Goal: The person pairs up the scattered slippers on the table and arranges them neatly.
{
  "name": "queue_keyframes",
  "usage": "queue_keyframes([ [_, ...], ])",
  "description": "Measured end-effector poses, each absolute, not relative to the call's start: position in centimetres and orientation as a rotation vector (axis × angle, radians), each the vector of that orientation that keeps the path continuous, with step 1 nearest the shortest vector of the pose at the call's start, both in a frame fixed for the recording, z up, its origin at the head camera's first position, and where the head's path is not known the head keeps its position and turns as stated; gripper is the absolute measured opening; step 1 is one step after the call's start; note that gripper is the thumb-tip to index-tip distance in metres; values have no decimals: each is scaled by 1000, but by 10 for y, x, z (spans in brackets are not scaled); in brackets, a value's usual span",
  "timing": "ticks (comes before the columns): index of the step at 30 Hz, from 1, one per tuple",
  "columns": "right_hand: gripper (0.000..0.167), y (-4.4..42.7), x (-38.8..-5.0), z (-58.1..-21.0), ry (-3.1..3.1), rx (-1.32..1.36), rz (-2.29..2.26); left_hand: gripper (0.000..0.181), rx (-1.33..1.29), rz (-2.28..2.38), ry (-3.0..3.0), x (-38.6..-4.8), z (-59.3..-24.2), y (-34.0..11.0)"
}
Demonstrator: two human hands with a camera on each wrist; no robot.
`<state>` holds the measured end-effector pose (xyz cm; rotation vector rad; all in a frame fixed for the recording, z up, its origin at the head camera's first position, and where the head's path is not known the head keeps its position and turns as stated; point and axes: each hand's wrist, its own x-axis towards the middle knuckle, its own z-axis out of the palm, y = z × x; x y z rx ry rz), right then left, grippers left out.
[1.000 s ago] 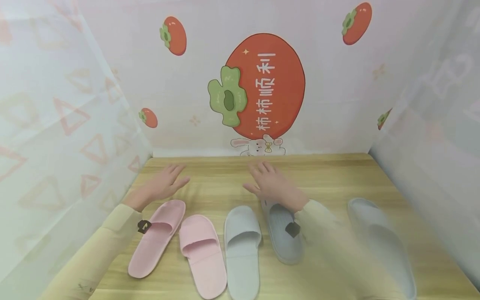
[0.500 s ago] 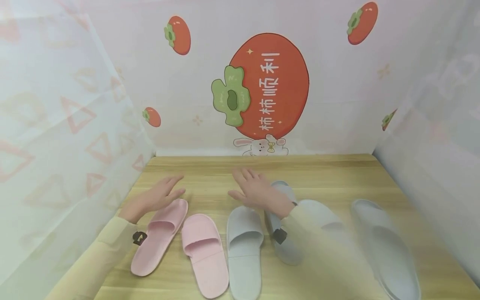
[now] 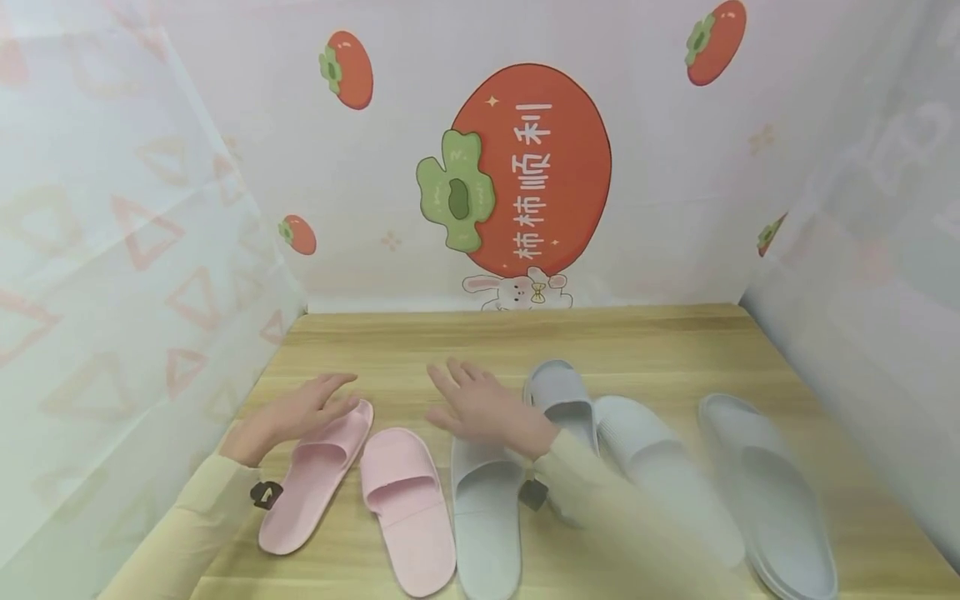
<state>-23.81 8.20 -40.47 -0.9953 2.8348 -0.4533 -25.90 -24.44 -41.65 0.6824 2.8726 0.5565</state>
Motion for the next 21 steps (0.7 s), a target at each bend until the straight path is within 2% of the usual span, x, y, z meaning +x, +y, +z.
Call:
queue_keyframes([
  [10, 76, 68, -228, -414, 2787, -1011, -459, 59, 649, 601, 2849, -251, -426, -248],
  [21, 72, 45, -215, -429, 2737, -1148, -436, 72, 659, 611, 2777, -242, -426, -253],
])
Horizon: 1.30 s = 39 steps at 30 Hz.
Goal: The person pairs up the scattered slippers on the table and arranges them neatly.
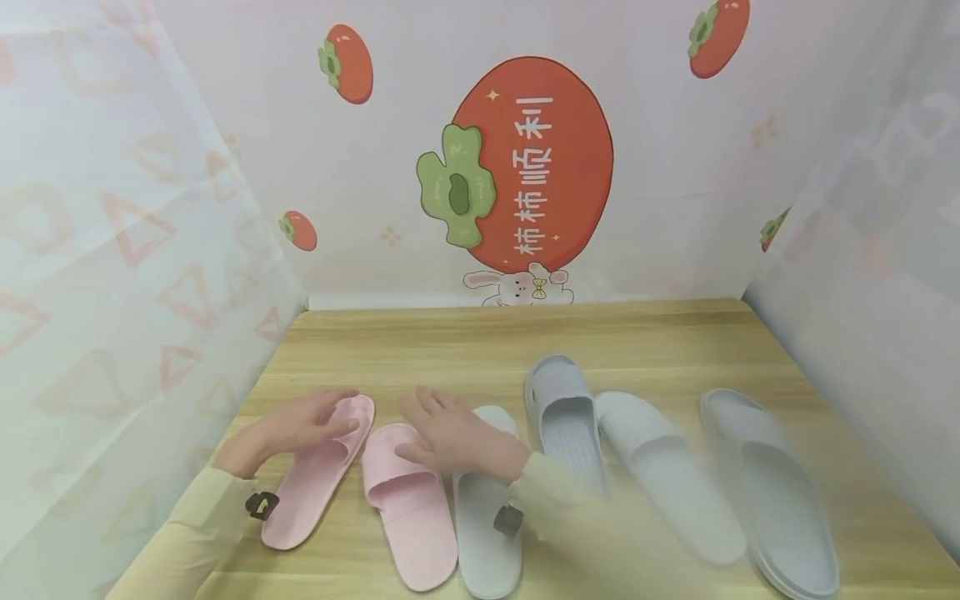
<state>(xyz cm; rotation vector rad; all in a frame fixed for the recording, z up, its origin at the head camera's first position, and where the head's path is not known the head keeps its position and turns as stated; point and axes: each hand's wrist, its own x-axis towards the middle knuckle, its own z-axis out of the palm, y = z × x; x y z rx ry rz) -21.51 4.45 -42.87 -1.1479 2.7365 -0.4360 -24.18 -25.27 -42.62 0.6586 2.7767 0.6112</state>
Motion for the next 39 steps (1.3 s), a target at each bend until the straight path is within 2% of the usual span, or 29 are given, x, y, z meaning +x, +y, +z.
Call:
queue_keyframes([
  [11, 74, 25, -203, -439, 2717, -1247, -343, 75, 630, 576, 2746, -236, -431, -252],
  [23, 82, 13, -198, -449, 2676, -1245, -389, 78, 724, 565, 2744, -237, -436, -254],
  [39, 72, 4, -198, -454, 2634, -1312, -362, 82, 731, 550, 2678, -236, -427, -252],
])
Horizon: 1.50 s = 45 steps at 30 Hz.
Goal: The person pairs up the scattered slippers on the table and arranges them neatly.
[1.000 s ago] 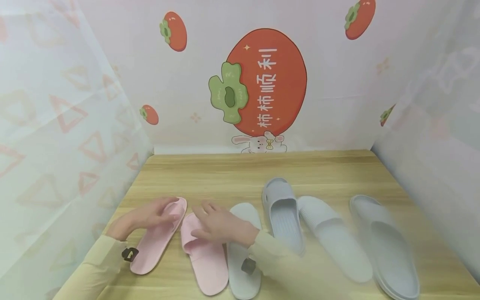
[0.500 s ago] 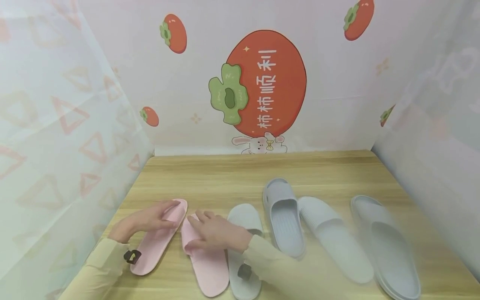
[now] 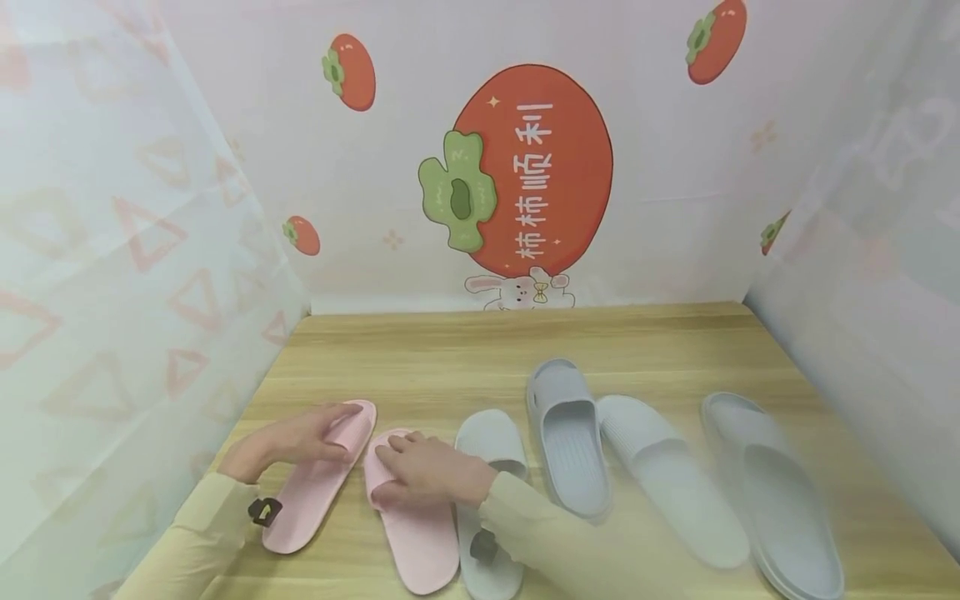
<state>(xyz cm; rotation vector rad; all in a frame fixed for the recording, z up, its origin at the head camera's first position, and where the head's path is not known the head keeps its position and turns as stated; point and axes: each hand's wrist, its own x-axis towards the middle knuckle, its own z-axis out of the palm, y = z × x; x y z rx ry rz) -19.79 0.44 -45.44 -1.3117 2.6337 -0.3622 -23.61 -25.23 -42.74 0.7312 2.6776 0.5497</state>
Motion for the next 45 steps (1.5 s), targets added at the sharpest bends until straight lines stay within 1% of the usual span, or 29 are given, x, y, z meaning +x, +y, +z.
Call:
queue_keyframes([
  [11, 60, 4, -202, -456, 2689, -1366, -355, 82, 633, 481, 2688, -237, -428, -247],
  [15, 48, 4, -205, -456, 2699, -1386, -372, 82, 601, 451, 2706, -238, -426, -247],
  [18, 44, 5, -208, -456, 2706, -1396, -372, 81, 597, 467, 2710, -239, -426, -248],
  [24, 42, 7, -212, -452, 2725, -1372, -389, 80, 618, 473, 2696, -239, -424, -246],
  [33, 42, 10, -222, -437, 2727, -1370, -399, 78, 756, 447, 2677, -245, -416, -242],
  [40, 42, 11, -229, -435, 2733, -1341, -416, 80, 704, 451, 2679, -247, -412, -238],
  [45, 41, 11, -233, -431, 2721, -1307, -424, 79, 716, 445, 2669, -251, -410, -235],
])
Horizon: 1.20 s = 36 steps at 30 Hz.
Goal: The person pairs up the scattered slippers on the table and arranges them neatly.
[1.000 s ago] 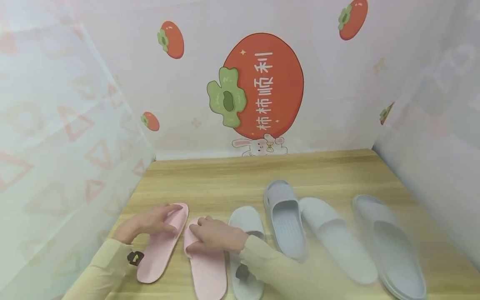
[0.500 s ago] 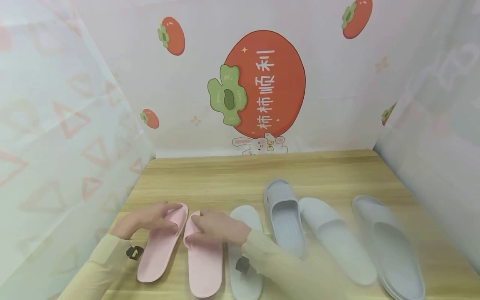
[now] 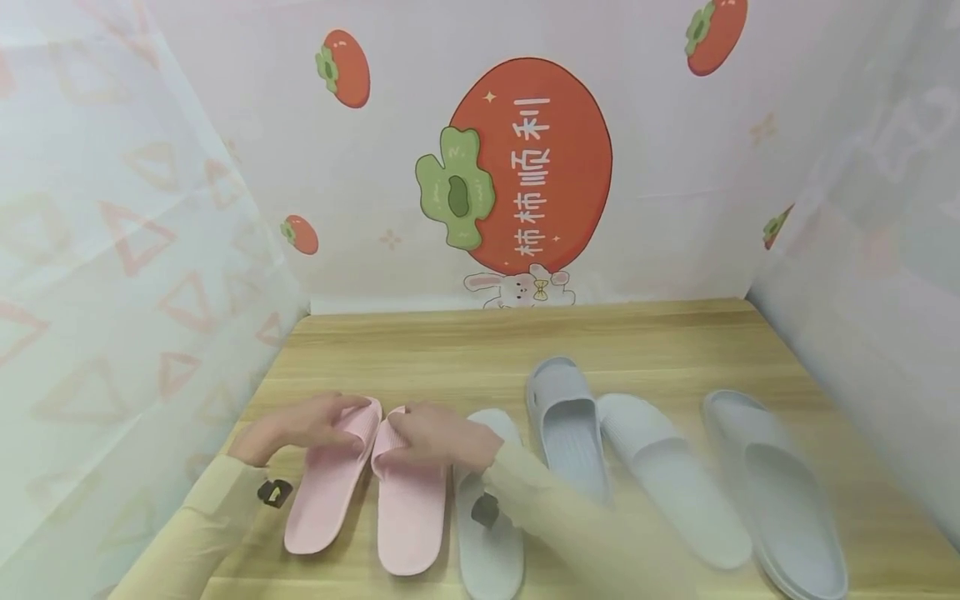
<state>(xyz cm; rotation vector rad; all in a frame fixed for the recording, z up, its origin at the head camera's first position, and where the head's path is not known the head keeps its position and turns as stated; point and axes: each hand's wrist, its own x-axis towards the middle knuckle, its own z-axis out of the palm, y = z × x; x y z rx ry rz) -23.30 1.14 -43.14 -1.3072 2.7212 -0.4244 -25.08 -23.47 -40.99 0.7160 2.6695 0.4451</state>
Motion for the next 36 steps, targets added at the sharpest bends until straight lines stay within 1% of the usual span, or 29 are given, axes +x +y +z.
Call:
queue_keyframes([
  [8, 40, 11, -241, -427, 2703, -1293, -448, 78, 781, 436, 2657, -258, -402, -233],
  [14, 40, 12, -247, -424, 2722, -1280, -455, 78, 755, 417, 2658, -261, -396, -229],
  [21, 39, 13, -252, -421, 2732, -1218, -452, 75, 816, 426, 2635, -266, -393, -222],
  [28, 41, 17, -257, -415, 2758, -1161, -425, 79, 780, 390, 2660, -267, -389, -215],
  [36, 40, 21, -265, -412, 2768, -1150, -427, 78, 783, 376, 2684, -269, -386, -210],
])
